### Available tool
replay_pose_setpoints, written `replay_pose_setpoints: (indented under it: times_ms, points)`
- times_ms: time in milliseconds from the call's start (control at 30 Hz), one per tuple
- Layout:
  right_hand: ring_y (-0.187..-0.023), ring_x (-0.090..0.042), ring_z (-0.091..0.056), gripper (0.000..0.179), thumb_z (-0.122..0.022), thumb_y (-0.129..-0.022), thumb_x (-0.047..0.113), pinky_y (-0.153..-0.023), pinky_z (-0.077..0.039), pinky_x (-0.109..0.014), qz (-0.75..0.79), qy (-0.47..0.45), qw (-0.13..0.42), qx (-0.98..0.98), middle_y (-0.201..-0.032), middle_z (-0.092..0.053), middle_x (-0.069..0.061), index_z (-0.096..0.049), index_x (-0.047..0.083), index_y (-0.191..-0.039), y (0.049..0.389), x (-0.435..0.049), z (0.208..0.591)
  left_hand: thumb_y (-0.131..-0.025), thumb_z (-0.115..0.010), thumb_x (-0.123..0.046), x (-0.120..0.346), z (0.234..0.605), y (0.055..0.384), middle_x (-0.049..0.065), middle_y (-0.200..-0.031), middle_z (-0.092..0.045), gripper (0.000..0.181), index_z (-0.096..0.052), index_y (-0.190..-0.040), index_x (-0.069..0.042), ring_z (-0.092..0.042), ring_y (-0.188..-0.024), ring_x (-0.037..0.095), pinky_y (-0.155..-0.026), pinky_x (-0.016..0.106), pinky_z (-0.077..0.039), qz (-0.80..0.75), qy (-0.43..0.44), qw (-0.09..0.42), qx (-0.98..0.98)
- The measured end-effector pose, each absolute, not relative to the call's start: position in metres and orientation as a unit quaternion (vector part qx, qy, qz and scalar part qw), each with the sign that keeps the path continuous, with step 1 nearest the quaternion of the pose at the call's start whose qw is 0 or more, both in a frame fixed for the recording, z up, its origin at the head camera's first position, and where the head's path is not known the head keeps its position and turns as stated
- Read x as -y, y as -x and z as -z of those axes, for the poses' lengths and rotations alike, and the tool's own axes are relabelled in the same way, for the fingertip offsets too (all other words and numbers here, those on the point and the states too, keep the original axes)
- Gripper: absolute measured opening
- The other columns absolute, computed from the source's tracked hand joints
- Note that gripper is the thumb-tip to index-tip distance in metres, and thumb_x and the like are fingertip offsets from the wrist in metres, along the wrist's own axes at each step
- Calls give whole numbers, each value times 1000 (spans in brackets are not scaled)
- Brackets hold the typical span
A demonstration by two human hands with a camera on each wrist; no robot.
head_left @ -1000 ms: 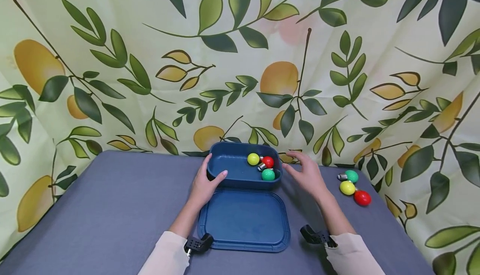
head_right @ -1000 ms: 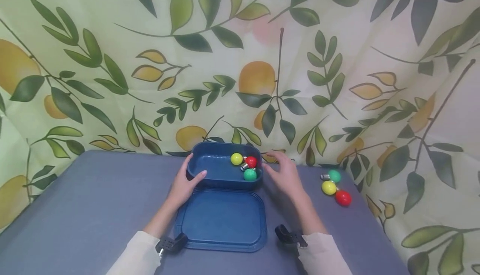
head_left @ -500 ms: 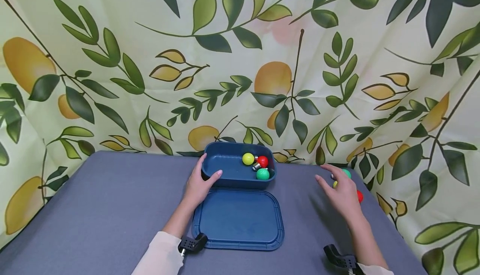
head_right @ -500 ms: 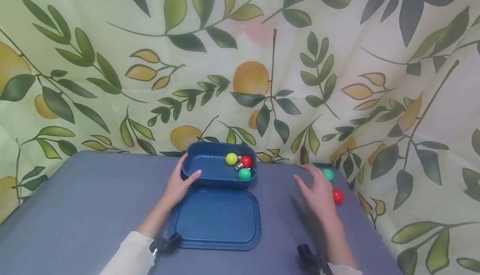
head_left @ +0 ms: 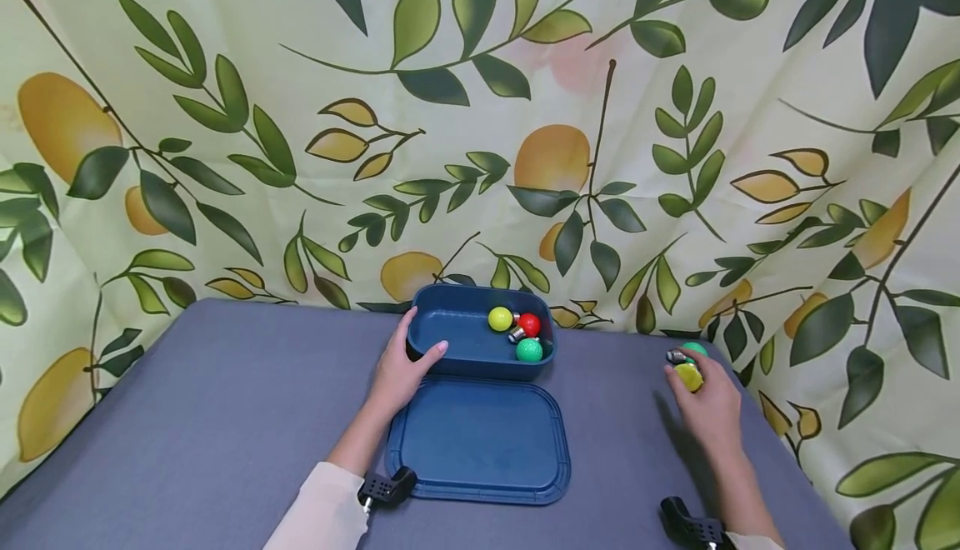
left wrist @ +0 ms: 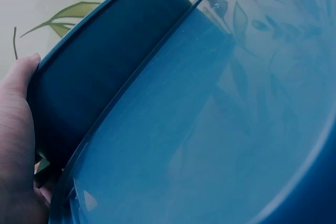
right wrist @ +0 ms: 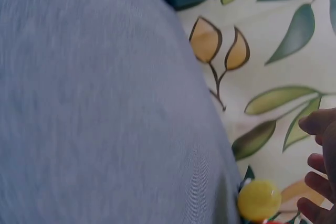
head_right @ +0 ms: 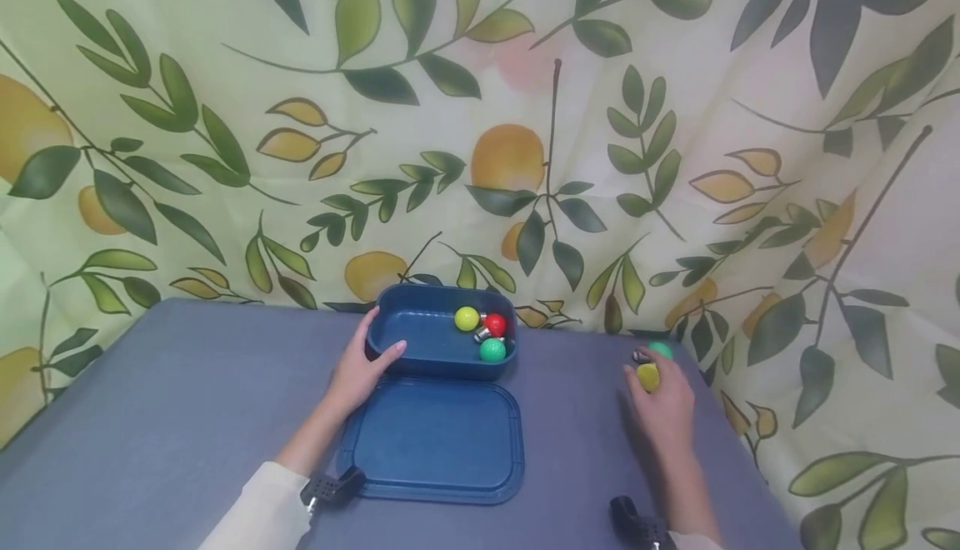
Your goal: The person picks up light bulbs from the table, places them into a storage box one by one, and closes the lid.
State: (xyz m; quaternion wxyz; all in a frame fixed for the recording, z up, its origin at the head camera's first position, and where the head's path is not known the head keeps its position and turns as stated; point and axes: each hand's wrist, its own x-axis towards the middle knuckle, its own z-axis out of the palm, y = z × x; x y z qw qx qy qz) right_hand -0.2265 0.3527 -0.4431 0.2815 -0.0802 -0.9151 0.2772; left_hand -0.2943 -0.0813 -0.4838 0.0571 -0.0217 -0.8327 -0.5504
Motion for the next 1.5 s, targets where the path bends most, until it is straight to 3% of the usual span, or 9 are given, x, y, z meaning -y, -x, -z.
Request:
replay_pose_setpoints:
  times_ms: [400, 767, 1167, 1433, 1500]
  points:
    - [-120, -49, -51, 46, -67, -93, 18, -101, -38, -61, -274, 159, 301, 900, -133, -57, -33, -57, -5, -133, 222, -381, 465, -92, -68, -55, 80, 487, 296, 10, -168, -25, 86, -22, -161, -35, -27, -154, 37, -120, 67, -24, 549, 22, 57, 834]
    - [-120, -52, -52, 50, -66, -94, 20, -95, -39, -61, -275, 165, 268, 909, -135, -55, -36, -55, -6, -135, 223, -393, 480, -91, -67, -58, 82, 488, 297, 9, -169, -25, 86, -22, -161, -36, -26, -155, 37, -120, 66, -24, 547, 22, 59, 835]
    - [-106, -48, -58, 40, -67, -95, 18, -80, -39, -48, -309, 190, 275, 890, -123, -62, -34, -61, -2, -129, 221, -388, 490, -91, -66, -60, 81, 491, 297, 7, -169, -22, 87, -20, -161, -37, -25, -155, 37, -119, 68, -24, 548, 25, 59, 834]
    - [-101, -45, -60, 42, -67, -95, 23, -78, -39, -46, -311, 198, 265, 891, -115, -65, -34, -61, -1, -129, 221, -384, 488, -91, -66, -61, 81, 491, 297, 7, -169, -23, 86, -21, -161, -38, -26, -155, 37, -119, 68, -25, 546, 22, 60, 835]
    - [-99, -43, -61, 41, -69, -94, 23, -76, -39, -39, -308, 195, 267, 892, -112, -67, -33, -62, 0, -128, 220, -383, 487, -91, -66, -62, 81, 490, 297, 8, -169, -23, 87, -20, -161, -38, -26, -155, 37, -119, 68, -24, 545, 24, 60, 836]
